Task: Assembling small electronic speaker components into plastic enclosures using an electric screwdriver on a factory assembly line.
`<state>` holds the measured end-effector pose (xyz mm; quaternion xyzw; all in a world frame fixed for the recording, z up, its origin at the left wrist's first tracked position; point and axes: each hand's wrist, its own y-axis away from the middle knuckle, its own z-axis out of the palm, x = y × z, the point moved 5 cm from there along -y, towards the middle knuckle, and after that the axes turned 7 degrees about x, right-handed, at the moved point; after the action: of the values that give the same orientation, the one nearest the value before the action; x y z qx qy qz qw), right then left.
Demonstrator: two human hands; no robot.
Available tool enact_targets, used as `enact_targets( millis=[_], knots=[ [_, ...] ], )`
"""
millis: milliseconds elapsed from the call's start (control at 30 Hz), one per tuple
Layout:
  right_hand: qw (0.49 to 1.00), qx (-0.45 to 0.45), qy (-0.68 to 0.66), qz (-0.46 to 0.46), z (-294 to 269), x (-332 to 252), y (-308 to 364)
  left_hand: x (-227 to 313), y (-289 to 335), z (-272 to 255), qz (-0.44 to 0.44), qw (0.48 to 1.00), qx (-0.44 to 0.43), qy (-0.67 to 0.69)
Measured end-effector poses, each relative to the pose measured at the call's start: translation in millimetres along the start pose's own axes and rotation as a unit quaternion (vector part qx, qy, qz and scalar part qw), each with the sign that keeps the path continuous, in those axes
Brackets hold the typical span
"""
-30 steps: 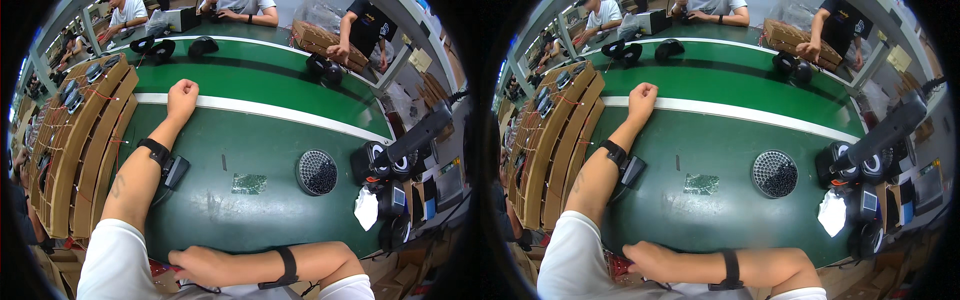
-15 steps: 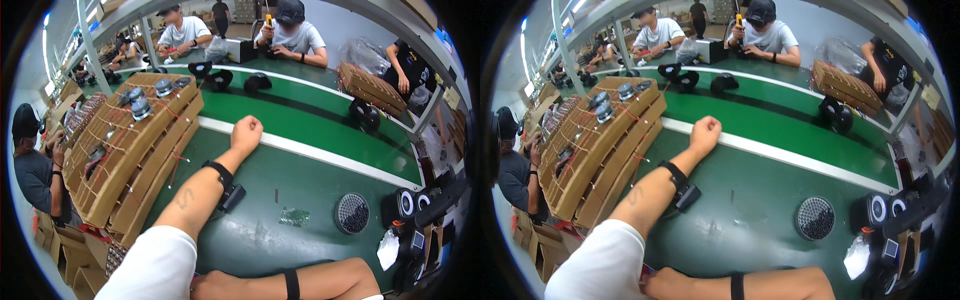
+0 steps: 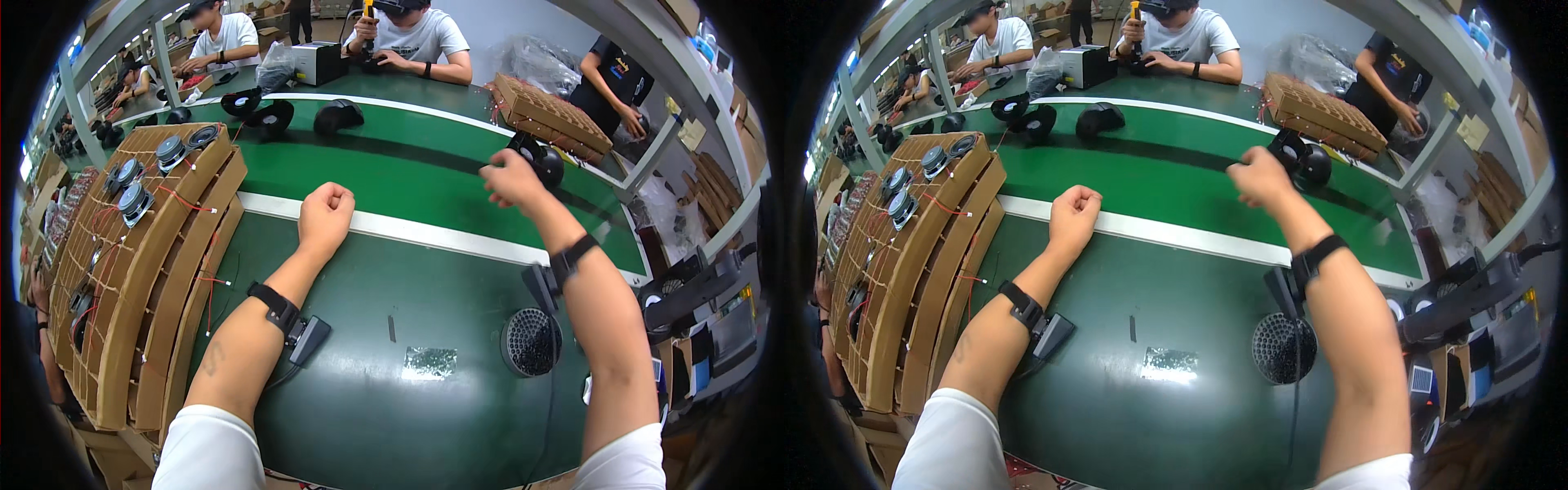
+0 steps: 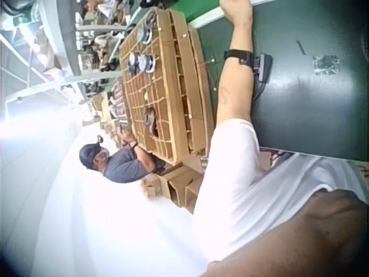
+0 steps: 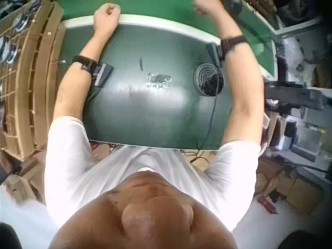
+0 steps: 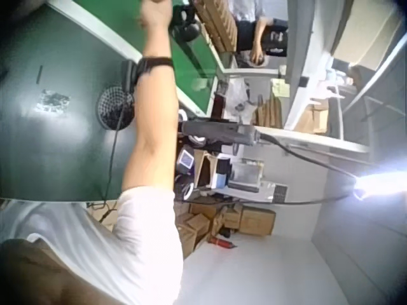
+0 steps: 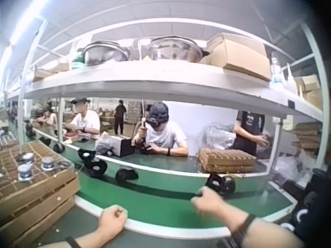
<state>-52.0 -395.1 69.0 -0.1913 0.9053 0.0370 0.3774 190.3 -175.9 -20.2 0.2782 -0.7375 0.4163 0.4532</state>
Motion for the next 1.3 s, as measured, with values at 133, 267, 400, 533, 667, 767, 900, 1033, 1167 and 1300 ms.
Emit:
enact_targets(
  millis=[133,267,400,533,667,767,900,1033,1167,1300],
  knots=[
    [0.990,0.087,-0.043,0.104,-20,49,-74,0,4,-3,-0.021,1.000,-0.002,-0.001],
    [0.982,0.064,-0.092,0.153,-4,79,-109,3,8,-3,-0.032,0.999,-0.002,-0.021],
    [0.985,0.090,-0.094,0.113,5,89,-114,0,8,-4,-0.040,0.999,-0.007,-0.029],
    [0.972,0.099,-0.189,0.095,0,59,-57,-1,7,-3,-0.008,1.000,-0.001,-0.019],
    [0.973,0.022,-0.212,0.094,1,16,34,-1,3,-4,0.024,0.999,-0.001,0.030],
    [0.974,-0.041,-0.219,0.039,-1,-16,113,1,3,-7,0.039,0.991,-0.023,0.123],
    [0.970,-0.092,-0.223,-0.010,-6,-19,209,38,43,-10,-0.030,0.977,-0.096,0.189],
    [0.970,-0.131,-0.201,-0.041,-18,13,275,95,121,-24,-0.112,0.925,-0.276,0.235],
    [0.975,-0.122,-0.086,-0.166,-26,19,305,104,191,-44,-0.082,0.881,-0.395,0.248],
    [0.962,-0.126,-0.069,-0.231,-28,27,318,117,211,-51,0.155,0.904,-0.370,0.150]
  ],
)
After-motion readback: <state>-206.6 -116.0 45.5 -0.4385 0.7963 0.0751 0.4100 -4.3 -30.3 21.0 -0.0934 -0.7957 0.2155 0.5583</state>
